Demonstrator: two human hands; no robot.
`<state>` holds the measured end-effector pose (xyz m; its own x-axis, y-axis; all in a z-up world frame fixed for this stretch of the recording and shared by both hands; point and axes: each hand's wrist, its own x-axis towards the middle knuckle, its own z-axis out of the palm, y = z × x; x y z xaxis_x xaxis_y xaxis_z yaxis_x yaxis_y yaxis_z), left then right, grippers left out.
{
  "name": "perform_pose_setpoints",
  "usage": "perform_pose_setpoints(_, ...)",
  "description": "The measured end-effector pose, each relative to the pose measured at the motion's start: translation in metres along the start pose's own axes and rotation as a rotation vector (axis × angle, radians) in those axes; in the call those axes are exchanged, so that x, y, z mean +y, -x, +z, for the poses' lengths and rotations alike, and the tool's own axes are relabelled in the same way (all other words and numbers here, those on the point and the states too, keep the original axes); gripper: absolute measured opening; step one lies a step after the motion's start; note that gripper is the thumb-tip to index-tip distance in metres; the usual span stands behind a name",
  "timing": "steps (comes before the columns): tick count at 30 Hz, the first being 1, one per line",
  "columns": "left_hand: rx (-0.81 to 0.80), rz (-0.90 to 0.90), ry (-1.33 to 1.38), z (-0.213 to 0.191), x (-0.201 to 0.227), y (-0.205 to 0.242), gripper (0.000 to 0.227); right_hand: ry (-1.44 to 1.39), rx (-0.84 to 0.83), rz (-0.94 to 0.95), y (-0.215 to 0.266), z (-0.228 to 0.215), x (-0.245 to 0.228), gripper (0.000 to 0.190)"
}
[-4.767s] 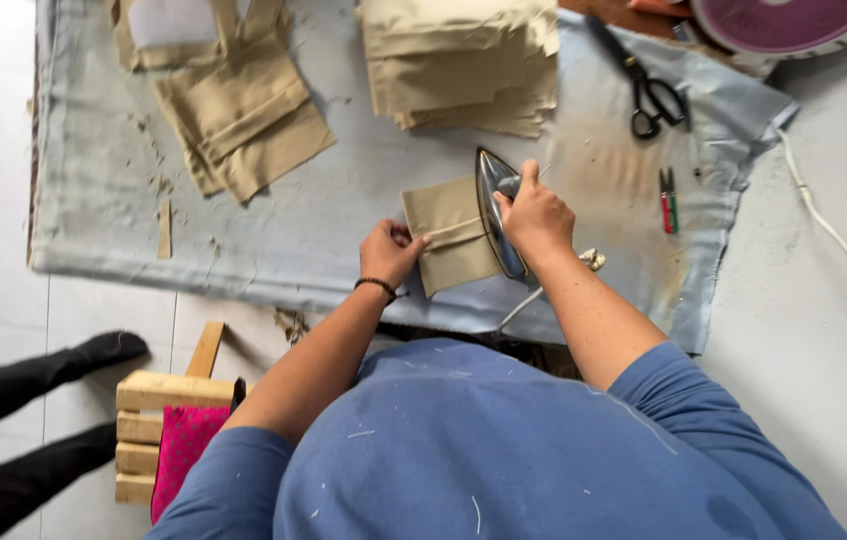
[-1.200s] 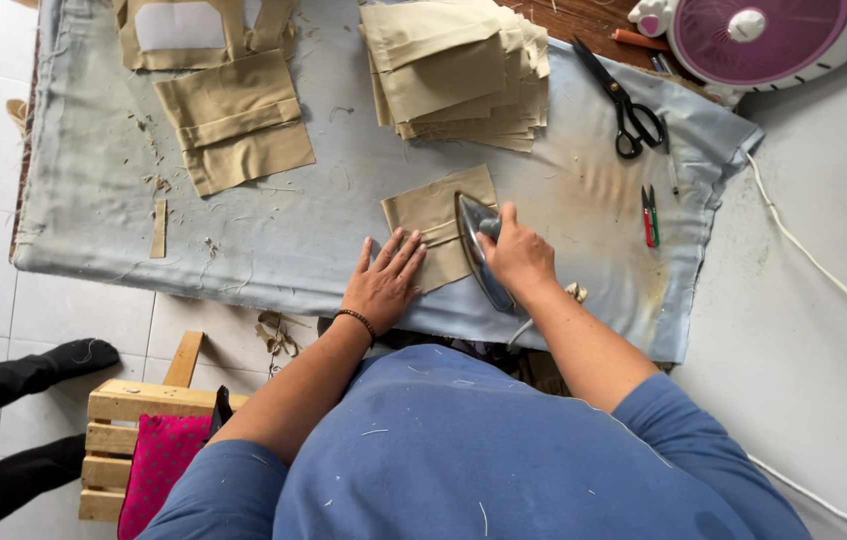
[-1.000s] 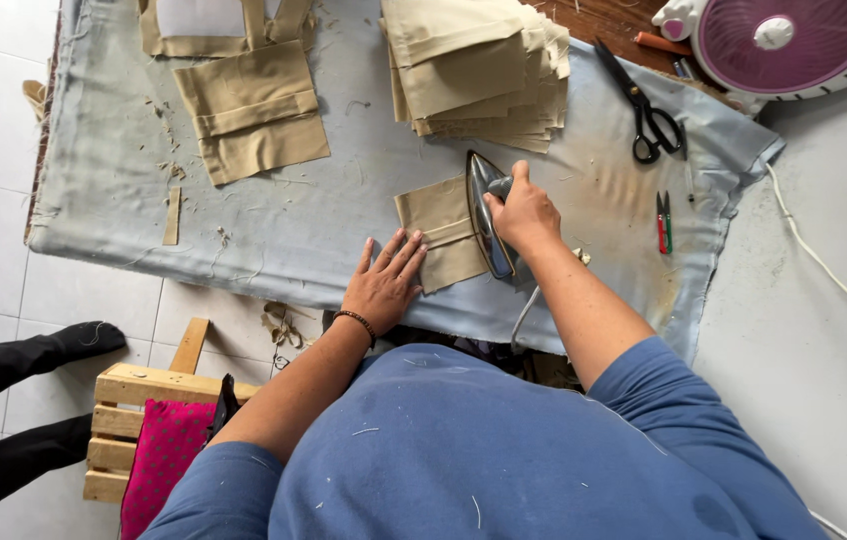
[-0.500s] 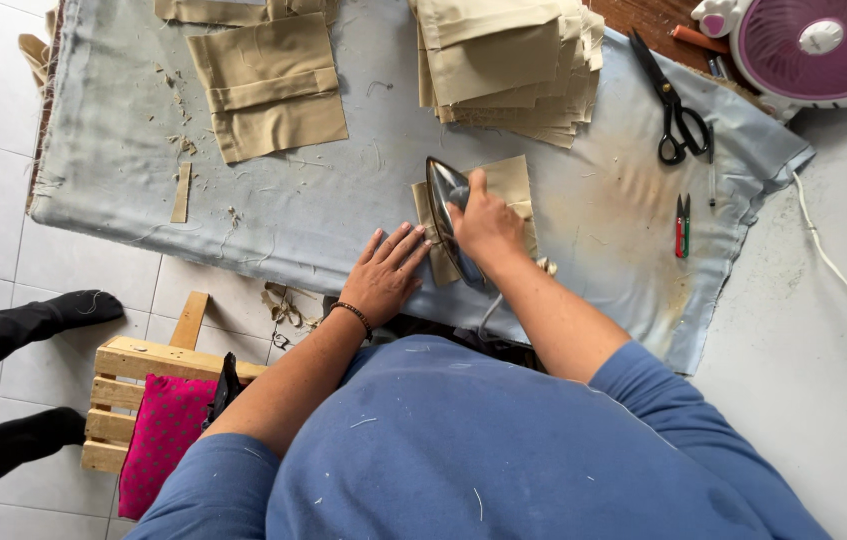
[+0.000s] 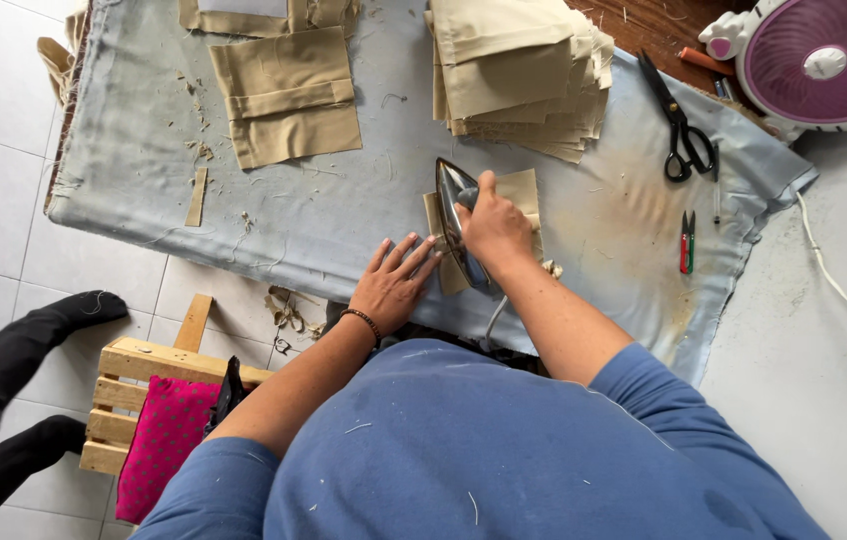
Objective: The person irons multiple small beige fabric pieces one at a time on a padded ironing surface. They pick up each piece, press it with an iron, and place it into a growing stack on the table.
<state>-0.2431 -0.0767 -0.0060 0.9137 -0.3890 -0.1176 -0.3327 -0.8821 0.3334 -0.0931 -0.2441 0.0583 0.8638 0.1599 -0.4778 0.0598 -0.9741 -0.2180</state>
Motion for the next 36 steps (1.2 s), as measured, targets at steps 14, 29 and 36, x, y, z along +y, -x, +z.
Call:
perform_pose_setpoints(14,0.015,0.012,-0.017,-0.003,-0.003,-0.003,0.071,-0.017,0.088,0.179,-0.010,-0.027,0.071,0.047)
perform_pose_setpoints(29,0.036,-0.022,-0.017,-0.004,0.005,0.000,0.070,-0.210,-0.009,0.258,0.037,-0.039,0.058,0.052)
perform_pose_setpoints(36,0.249,-0.166,0.304,0.000,-0.015,0.017,0.069,-0.115,-0.212,0.045,0.072,0.010,0.005,0.044)
